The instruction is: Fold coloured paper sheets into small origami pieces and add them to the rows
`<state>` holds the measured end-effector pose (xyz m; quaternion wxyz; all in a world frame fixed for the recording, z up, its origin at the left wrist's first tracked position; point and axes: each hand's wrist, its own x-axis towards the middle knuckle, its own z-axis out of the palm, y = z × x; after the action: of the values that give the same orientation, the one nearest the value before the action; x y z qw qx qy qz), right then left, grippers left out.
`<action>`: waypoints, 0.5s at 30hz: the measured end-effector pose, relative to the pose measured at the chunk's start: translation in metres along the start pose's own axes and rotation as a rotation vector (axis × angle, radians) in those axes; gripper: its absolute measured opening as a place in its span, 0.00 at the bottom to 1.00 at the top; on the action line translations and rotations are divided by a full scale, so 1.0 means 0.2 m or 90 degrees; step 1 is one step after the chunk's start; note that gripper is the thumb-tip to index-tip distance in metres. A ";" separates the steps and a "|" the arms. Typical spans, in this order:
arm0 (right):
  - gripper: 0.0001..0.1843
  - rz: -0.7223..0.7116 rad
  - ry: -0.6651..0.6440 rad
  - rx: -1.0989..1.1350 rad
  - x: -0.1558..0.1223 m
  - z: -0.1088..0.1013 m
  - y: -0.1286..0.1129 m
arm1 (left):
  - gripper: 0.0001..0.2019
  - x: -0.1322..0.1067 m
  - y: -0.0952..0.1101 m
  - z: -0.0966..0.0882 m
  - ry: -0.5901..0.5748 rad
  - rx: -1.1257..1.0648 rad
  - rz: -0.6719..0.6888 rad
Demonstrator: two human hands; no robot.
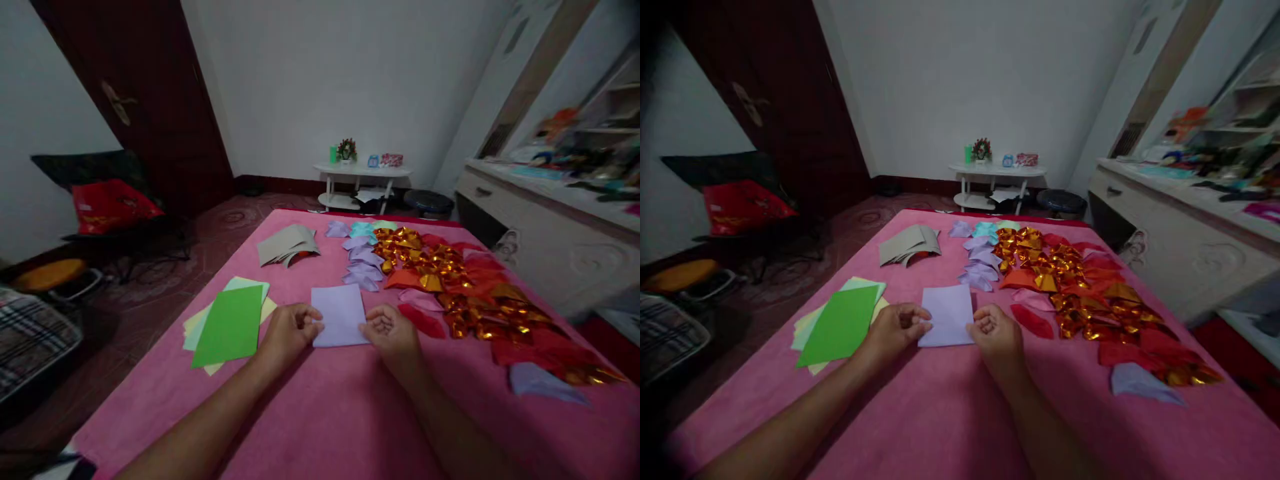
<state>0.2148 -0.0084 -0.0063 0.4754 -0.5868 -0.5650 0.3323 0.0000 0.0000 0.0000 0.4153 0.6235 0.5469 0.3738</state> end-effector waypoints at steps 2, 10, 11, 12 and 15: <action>0.08 -0.005 -0.014 -0.056 -0.01 0.00 -0.01 | 0.08 -0.02 0.02 0.00 0.001 0.069 0.033; 0.07 -0.033 -0.015 -0.202 -0.02 0.01 -0.02 | 0.05 -0.05 0.09 -0.02 0.013 0.356 0.143; 0.07 -0.034 -0.016 -0.210 -0.01 0.01 -0.02 | 0.05 -0.05 0.09 -0.02 0.027 0.375 0.162; 0.06 -0.036 -0.019 -0.215 -0.01 0.01 -0.03 | 0.05 -0.05 0.10 -0.02 0.041 0.387 0.187; 0.06 -0.040 -0.020 -0.224 -0.02 0.01 -0.03 | 0.07 -0.05 0.12 0.00 0.050 0.426 0.284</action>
<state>0.2110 -0.0116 -0.0025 0.3670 -0.6376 -0.6398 0.2222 0.0070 -0.0107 0.0226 0.0765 0.8129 0.5052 0.2795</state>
